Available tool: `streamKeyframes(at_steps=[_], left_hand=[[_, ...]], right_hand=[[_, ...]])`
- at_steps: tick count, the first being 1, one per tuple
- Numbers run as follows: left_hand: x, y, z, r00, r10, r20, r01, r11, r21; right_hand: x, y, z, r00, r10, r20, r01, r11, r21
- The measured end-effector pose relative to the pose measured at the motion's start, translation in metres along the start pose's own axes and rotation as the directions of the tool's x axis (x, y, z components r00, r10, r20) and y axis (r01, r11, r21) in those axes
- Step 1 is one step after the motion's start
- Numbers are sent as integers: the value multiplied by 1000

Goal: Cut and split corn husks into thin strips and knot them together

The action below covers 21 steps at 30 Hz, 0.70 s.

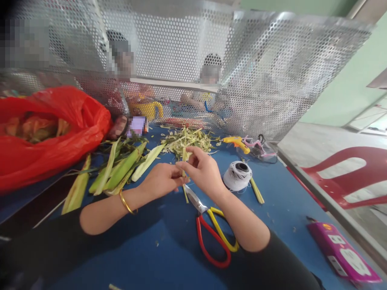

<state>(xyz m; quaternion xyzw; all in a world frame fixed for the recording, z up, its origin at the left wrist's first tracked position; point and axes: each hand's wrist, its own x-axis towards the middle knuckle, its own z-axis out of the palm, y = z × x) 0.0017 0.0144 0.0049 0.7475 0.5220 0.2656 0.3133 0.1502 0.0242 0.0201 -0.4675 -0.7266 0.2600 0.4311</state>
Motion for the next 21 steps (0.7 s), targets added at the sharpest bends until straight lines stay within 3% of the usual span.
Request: streamKeyframes(at_steps=[4, 9, 13, 15, 17, 21], left_hand=[[-3, 7, -3, 1000, 3, -25, -3, 999, 32], [-1, 3, -10, 999, -4, -33, 4, 1000, 5], [7, -7, -12, 991, -109, -80, 92, 977, -193], [11, -8, -12, 971, -233, -51, 188, 878, -439], [13, -7, -12, 951, -307, 37, 251, 696, -673], [12, -2, -14, 933, -268, 241, 328, 354, -876]], right_hand=[[-4, -5, -1, 996, -88, 22, 90, 988, -122], [-9, -13, -4, 979, -186, -89, 158, 955, -251], [-13, -17, -6, 933, -323, -157, 226, 868, -441], [-16, -16, -4, 911, -394, -119, 279, 805, -523], [-17, -13, 0, 881, -467, -73, 336, 727, -599], [-18, -6, 6, 816, -578, -7, 406, 583, -704]])
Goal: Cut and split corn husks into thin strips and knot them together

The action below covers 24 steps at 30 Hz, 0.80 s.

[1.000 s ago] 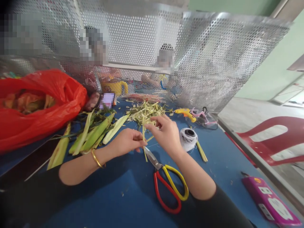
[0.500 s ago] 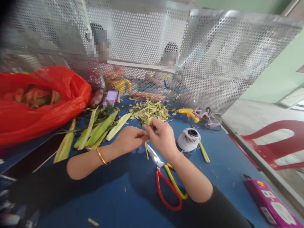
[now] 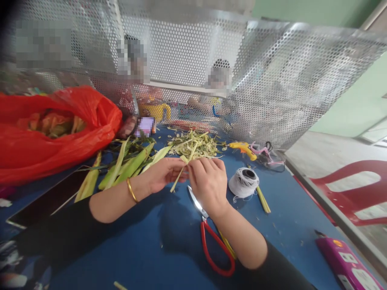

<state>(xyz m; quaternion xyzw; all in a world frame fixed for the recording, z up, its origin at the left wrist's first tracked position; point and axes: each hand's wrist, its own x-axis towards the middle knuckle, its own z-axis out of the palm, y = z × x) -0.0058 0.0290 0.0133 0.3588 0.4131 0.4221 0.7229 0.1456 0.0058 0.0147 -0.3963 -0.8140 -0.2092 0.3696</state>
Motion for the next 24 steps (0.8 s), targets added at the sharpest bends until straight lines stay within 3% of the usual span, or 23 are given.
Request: streamKeyframes(at_steps=[4, 7, 11, 17, 19, 20, 22, 23, 24], left_hand=[[-1, 4, 0, 997, -69, 28, 72, 989, -130], [-1, 6, 0, 999, -9, 42, 14, 993, -114], [-2, 3, 1, 998, 63, -17, -64, 995, -80], [0, -3, 1, 993, 112, -31, -113, 993, -30], [0, -4, 0, 994, 102, -25, -103, 994, -21], [0, -4, 0, 995, 92, -23, -93, 996, -16], [0, -3, 0, 997, 73, -12, -73, 997, 8], [-1, -2, -1, 998, 68, -2, -67, 997, 31], [-1, -1, -1, 998, 67, 12, -67, 996, 56]], right_hand=[[-3, 2, 5, 997, -74, 1, 74, 995, -60], [-4, 3, 7, 993, -120, 2, 119, 988, -96], [-5, 3, 10, 979, -202, 4, 202, 974, -107], [-6, 0, 15, 884, -468, 3, 465, 878, -111], [-6, 0, 14, 915, -402, -28, 400, 915, -49], [-5, 0, 13, 951, -306, -53, 306, 952, 6], [-3, 3, 11, 997, 6, -71, 6, 987, 163], [-2, 5, 11, 982, 186, -33, -172, 952, 255], [-1, 7, 11, 937, 347, 42, -340, 874, 347]])
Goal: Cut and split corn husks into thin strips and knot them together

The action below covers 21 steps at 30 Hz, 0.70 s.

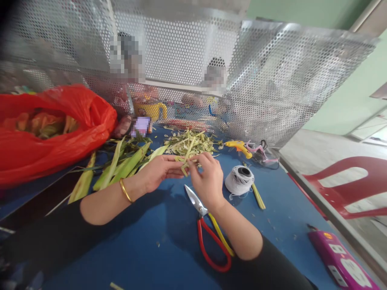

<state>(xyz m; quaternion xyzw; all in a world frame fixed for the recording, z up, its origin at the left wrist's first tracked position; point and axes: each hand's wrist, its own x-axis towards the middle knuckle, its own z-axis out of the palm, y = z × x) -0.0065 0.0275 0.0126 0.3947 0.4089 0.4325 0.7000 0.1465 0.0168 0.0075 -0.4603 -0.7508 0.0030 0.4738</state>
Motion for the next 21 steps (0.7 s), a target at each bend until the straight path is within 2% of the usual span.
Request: streamKeyframes(at_steps=[1, 2, 4, 7, 12, 15, 16, 18, 20, 21], left_hand=[[0, 1, 0, 1000, 3, 16, -4, 1000, 24], [-1, 1, 0, 1000, 8, 29, -10, 999, 45], [-2, 0, 0, 999, 16, 41, -19, 997, 72], [-2, -4, 2, 1000, 26, 0, -26, 995, 97], [1, -8, 4, 984, 113, -140, -94, 986, 138], [3, -6, 3, 967, 154, -204, -127, 982, 139], [3, -5, 3, 962, 152, -228, -127, 985, 121], [4, -3, 1, 953, 135, -270, -121, 990, 66], [6, -1, -1, 948, 125, -293, -124, 992, 20], [7, -1, -2, 947, 129, -295, -132, 991, 8]], right_hand=[[2, 2, 0, 985, 164, 52, -168, 980, 102], [3, 4, 1, 948, 288, 131, -310, 931, 195], [5, 8, 4, 861, 418, 288, -499, 805, 321], [5, 9, 9, 788, 478, 389, -613, 671, 417], [5, 2, 12, 734, 550, 399, -677, 549, 490], [3, -1, 12, 750, 544, 377, -658, 551, 513], [3, -1, 12, 770, 537, 345, -634, 581, 511], [0, 0, 10, 851, 461, 251, -523, 705, 479], [-2, 2, 8, 957, 226, 181, -280, 882, 379], [-3, 3, 7, 984, 54, 167, -104, 947, 304]])
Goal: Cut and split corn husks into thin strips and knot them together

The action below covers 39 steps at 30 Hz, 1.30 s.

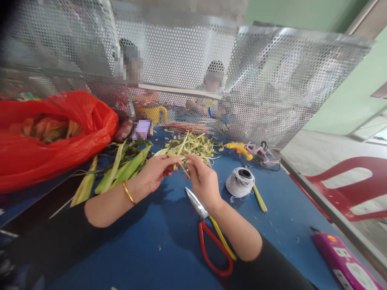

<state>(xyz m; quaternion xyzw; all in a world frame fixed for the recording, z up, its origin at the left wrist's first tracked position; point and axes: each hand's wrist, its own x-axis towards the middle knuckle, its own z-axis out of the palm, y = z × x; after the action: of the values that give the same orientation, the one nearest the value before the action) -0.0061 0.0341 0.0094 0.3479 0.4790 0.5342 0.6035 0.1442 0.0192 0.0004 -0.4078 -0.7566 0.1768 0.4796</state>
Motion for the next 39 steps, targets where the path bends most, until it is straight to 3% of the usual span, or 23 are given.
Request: streamKeyframes(at_steps=[2, 4, 6, 8, 11, 15, 18, 23, 29, 32, 36, 39], left_hand=[[2, -1, 0, 1000, 13, 11, -12, 1000, -5], [2, -3, 0, 999, 40, 32, -40, 999, 14], [0, -5, 1, 996, 73, 46, -75, 996, 44], [-2, -6, 2, 993, 91, 68, -97, 992, 79], [-6, -6, 3, 987, 79, 141, -99, 985, 142], [-8, -5, 3, 970, 73, 233, -126, 967, 223], [-9, -5, 2, 959, 81, 270, -148, 960, 237], [-11, -10, 5, 951, 79, 298, -154, 958, 240], [-12, -13, 5, 976, 26, 215, -80, 966, 245], [-9, -10, 4, 980, 3, 199, -44, 979, 202], [-5, -6, 1, 986, -37, 165, 11, 987, 157], [-5, -6, 1, 984, -40, 171, 12, 987, 163]], right_hand=[[-1, 1, -3, 945, -306, 113, 324, 921, -215], [0, 1, -5, 851, -481, 208, 524, 769, -366], [2, 0, -6, 792, -549, 266, 606, 654, -453], [3, -2, -8, 775, -564, 285, 622, 601, -501], [4, -4, -11, 830, -525, 188, 538, 666, -517], [7, -4, -14, 937, -344, 59, 332, 827, -454], [8, -2, -15, 980, -195, 50, 193, 840, -506], [5, 0, -10, 996, -82, 31, 85, 828, -554], [8, -3, -11, 996, 89, 16, -70, 877, -475], [14, -7, -23, 984, 166, 66, -136, 937, -322], [20, -11, -35, 963, 202, 180, -207, 978, 11], [20, -10, -30, 962, 238, 134, -260, 949, 176]])
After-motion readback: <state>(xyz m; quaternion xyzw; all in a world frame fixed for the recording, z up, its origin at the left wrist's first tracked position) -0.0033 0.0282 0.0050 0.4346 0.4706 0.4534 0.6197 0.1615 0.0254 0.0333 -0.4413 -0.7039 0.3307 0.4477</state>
